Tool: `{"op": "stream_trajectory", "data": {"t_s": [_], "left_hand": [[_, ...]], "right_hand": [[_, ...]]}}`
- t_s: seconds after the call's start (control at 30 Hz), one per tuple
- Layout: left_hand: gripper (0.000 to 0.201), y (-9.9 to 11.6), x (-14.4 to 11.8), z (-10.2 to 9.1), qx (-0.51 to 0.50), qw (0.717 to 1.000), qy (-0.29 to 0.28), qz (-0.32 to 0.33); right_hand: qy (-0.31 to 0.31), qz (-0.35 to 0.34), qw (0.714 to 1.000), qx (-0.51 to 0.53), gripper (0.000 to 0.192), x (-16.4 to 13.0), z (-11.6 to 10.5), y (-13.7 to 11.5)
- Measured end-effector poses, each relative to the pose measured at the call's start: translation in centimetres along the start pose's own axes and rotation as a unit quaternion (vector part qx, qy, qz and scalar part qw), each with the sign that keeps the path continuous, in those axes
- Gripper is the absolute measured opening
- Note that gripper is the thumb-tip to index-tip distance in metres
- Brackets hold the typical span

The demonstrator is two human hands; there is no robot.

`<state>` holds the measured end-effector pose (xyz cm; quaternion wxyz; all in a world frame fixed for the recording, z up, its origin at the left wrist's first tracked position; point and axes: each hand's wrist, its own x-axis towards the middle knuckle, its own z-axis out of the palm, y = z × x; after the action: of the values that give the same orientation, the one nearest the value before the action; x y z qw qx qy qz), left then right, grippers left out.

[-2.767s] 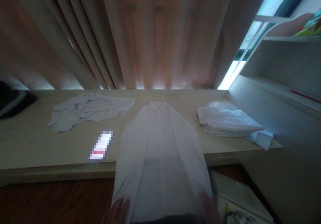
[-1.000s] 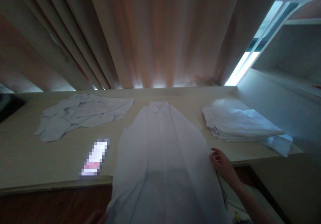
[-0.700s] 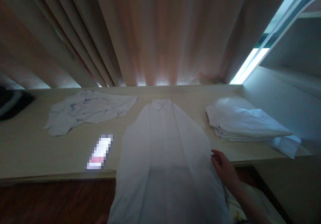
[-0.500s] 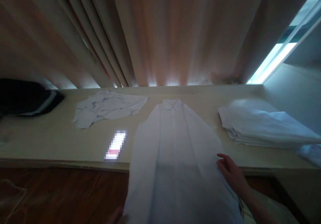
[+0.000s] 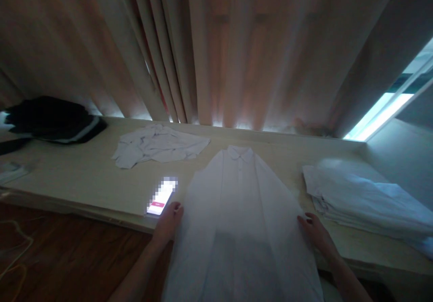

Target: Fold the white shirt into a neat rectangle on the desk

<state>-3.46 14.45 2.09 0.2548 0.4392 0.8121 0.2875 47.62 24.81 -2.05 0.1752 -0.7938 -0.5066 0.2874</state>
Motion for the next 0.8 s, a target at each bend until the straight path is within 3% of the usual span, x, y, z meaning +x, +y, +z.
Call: {"op": "stream_trajectory", "data": {"t_s": [0.13, 0.27, 0.5, 0.6, 0.8], "left_hand": [[0.030, 1.7, 3.9, 1.8, -0.019, 0.999, 0.019, -0.018], [0.030, 1.6, 5.9, 3.0, -0.022, 0.999, -0.003, -0.025], [0.036, 0.9, 7.5, 2.8, -0.037, 0.997, -0.075, 0.003], [0.043, 0.3, 7.9, 2.5, -0.066, 0.992, -0.108, -0.003], [0.050, 0.1, 8.0, 2.3, -0.101, 0.987, -0.122, -0.002]], "right_hand": [[0.011, 0.015, 1.000, -0.016, 0.065, 1.2, 0.0, -1.2], [-0.019, 0.037, 0.999, 0.017, 0.044, 1.9, -0.5, -1.9], [-0.073, 0.069, 0.991, 0.093, 0.024, 2.8, -0.8, -1.0], [-0.086, 0.072, 0.983, 0.143, 0.023, 2.9, -1.1, -0.5], [-0.109, 0.086, 0.968, 0.211, 0.025, 2.4, -1.3, -0.9]]}}
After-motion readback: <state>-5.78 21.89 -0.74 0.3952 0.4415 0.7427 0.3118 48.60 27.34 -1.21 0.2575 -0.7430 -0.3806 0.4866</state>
